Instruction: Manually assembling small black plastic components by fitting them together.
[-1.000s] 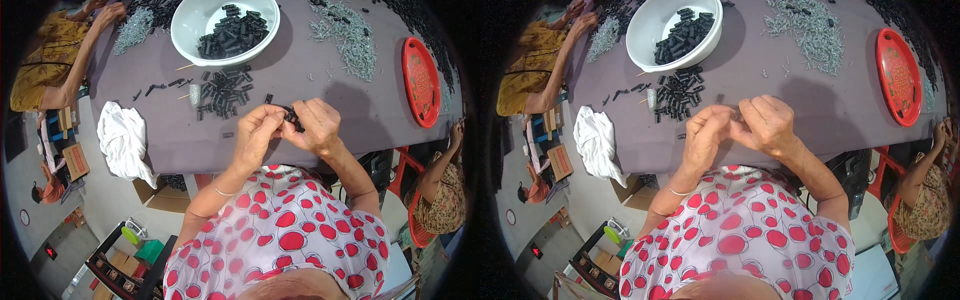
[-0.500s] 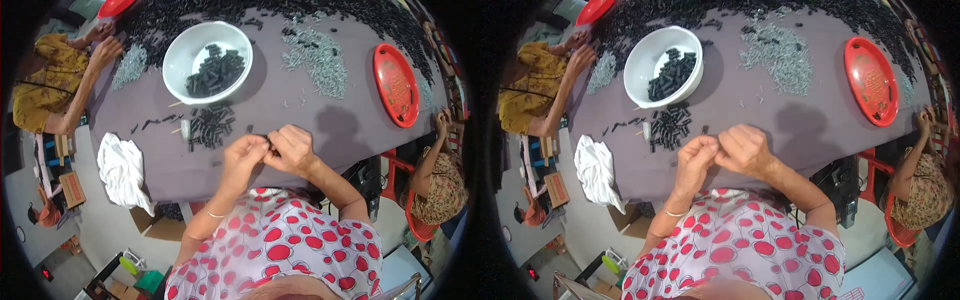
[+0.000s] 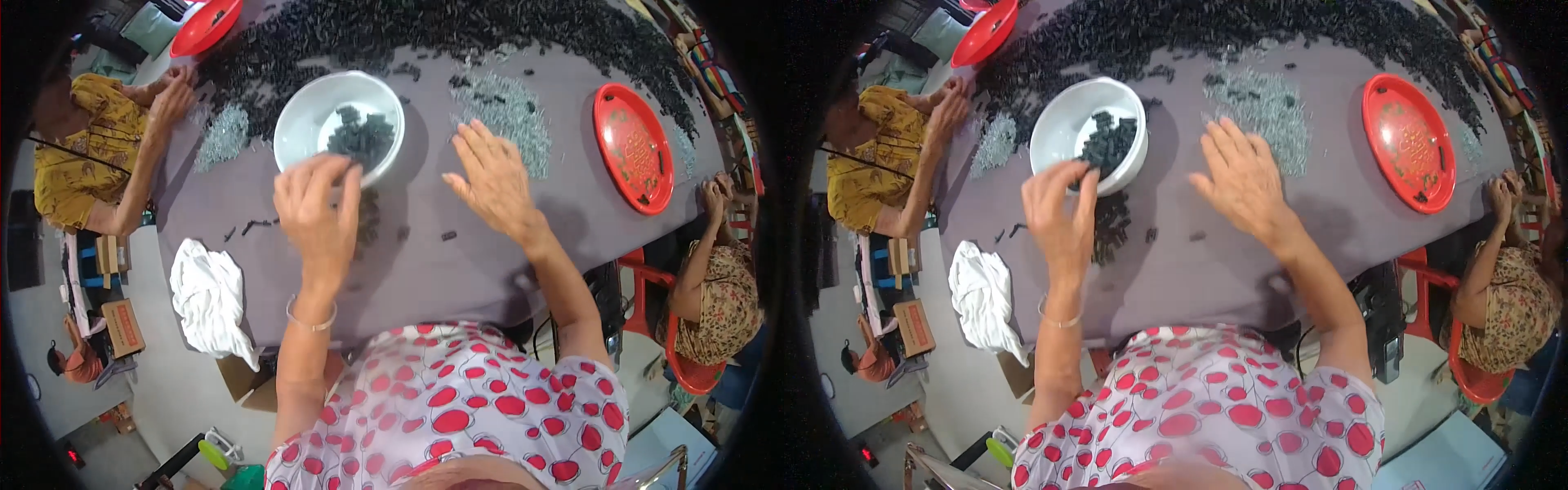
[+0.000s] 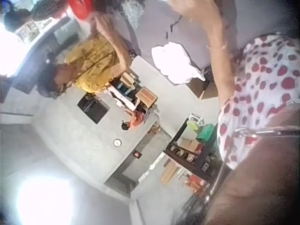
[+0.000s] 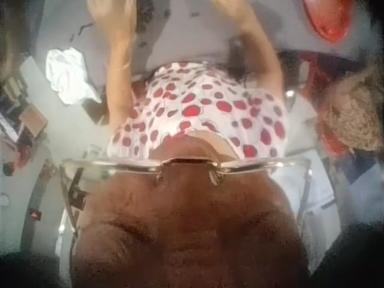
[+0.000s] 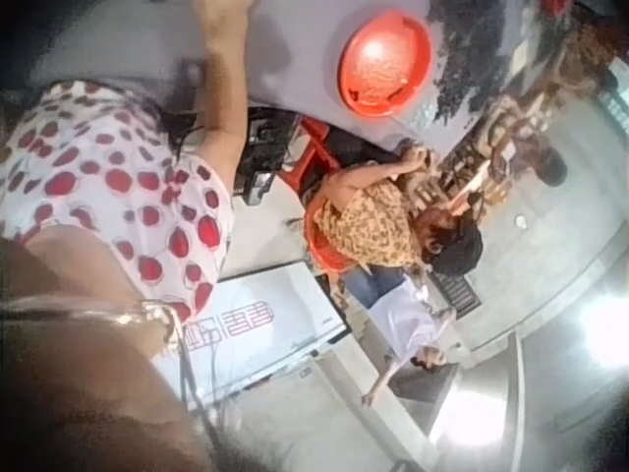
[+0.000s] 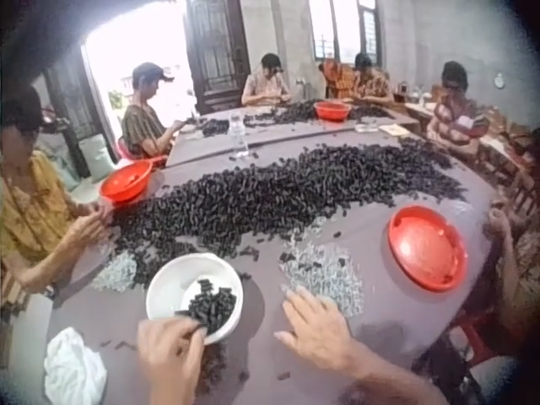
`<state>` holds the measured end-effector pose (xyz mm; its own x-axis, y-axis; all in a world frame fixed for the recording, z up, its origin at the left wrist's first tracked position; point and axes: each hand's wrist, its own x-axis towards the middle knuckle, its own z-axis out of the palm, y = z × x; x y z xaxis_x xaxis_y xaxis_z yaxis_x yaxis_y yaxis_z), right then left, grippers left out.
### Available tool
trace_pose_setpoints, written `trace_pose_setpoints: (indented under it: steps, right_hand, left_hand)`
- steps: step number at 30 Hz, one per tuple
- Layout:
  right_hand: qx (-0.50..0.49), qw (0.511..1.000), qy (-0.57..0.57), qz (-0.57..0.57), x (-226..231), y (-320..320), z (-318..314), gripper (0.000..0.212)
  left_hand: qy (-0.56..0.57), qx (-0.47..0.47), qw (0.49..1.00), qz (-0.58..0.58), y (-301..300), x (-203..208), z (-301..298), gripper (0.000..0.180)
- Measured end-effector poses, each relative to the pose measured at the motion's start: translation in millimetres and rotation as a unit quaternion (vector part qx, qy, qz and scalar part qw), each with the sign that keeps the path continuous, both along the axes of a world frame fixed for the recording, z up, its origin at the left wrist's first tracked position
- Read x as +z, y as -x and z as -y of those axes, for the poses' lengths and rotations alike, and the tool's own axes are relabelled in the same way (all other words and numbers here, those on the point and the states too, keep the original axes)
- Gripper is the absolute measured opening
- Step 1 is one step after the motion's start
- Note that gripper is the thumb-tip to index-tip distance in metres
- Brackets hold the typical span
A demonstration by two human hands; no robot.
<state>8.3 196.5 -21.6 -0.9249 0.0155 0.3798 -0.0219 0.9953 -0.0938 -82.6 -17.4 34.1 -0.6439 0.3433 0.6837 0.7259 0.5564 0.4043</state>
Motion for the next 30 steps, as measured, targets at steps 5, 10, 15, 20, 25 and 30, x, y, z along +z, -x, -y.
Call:
trace_pose_setpoints:
  steps: [5,10,15,20,25,30]
  right_hand:
    - [0.037,0.997,0.07,-0.003,-2,-22,5,0.043]
    - [-0.011,0.988,0.143,-0.063,-6,-39,6,0.03]
    - [0.006,0.99,0.12,-0.077,-7,-27,20,0.019]
    - [0.022,0.979,0.183,-0.084,-7,-32,23,0.017]
    - [0.084,0.935,0.34,-0.052,15,-36,26,0.018]
    - [0.123,0.916,0.381,-0.018,19,-34,20,0.018]
  left_hand:
    - [0.054,0.023,0.998,-0.017,2,-10,3,0.018]
    - [0.026,-0.035,0.999,0.028,-53,-22,16,0.021]
    - [0.042,-0.117,0.979,0.161,-90,-40,13,0.021]
    - [0.008,-0.142,0.967,0.212,-87,-39,7,0.024]
    - [-0.052,-0.183,0.949,0.253,-71,-37,-12,0.028]
    - [-0.085,-0.236,0.939,0.236,-59,-42,-23,0.022]
